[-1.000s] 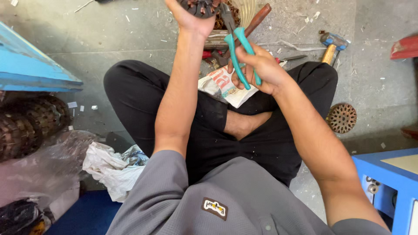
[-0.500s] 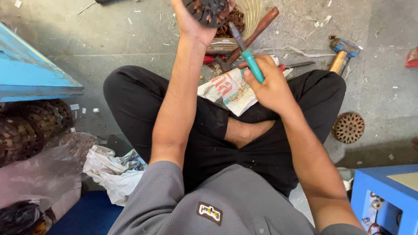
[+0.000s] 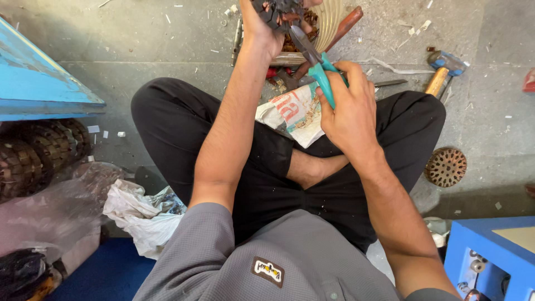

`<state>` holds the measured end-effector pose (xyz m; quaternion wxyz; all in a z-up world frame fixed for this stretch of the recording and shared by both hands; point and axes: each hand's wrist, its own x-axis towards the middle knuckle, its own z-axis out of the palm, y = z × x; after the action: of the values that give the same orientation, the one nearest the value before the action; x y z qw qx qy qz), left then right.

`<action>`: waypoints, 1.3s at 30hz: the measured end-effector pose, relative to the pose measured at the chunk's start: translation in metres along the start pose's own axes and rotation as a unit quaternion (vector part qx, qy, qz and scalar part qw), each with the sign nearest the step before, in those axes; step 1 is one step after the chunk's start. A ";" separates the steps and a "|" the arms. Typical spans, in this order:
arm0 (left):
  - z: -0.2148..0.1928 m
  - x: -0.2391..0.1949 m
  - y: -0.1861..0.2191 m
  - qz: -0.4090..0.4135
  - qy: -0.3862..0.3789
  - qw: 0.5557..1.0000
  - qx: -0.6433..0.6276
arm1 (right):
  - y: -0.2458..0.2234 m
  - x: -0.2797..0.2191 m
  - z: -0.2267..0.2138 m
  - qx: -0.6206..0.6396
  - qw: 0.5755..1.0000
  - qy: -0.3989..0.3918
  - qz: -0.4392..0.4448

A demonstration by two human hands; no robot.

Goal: The person removes copper wiring from a motor stator using pliers and a screwdriver while sitting on the floor.

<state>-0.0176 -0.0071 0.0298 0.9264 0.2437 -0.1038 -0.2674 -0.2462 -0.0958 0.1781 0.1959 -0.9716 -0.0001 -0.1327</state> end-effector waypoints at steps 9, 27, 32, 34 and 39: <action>0.007 -0.001 0.000 -0.028 0.044 0.998 -0.024 | 0.000 0.011 0.014 0.061 0.998 -0.008 -0.022; 0.009 0.002 0.000 -0.011 0.095 0.995 -0.027 | -0.016 0.023 0.022 0.094 0.995 -0.020 0.008; 0.015 0.001 -0.002 0.037 0.113 0.993 -0.004 | -0.013 0.027 0.021 0.034 0.987 -0.046 0.153; 0.013 0.002 -0.003 0.061 0.124 0.990 0.035 | -0.014 0.025 0.022 0.022 0.977 -0.036 0.210; 0.029 -0.002 -0.002 0.090 0.142 0.984 0.051 | -0.014 0.028 0.027 -0.061 0.988 0.084 0.118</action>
<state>-0.0288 -0.0187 0.0535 0.9385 0.3155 -0.0057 -0.1401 -0.2126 -0.0738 0.1664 0.1500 -0.9604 0.1389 -0.1894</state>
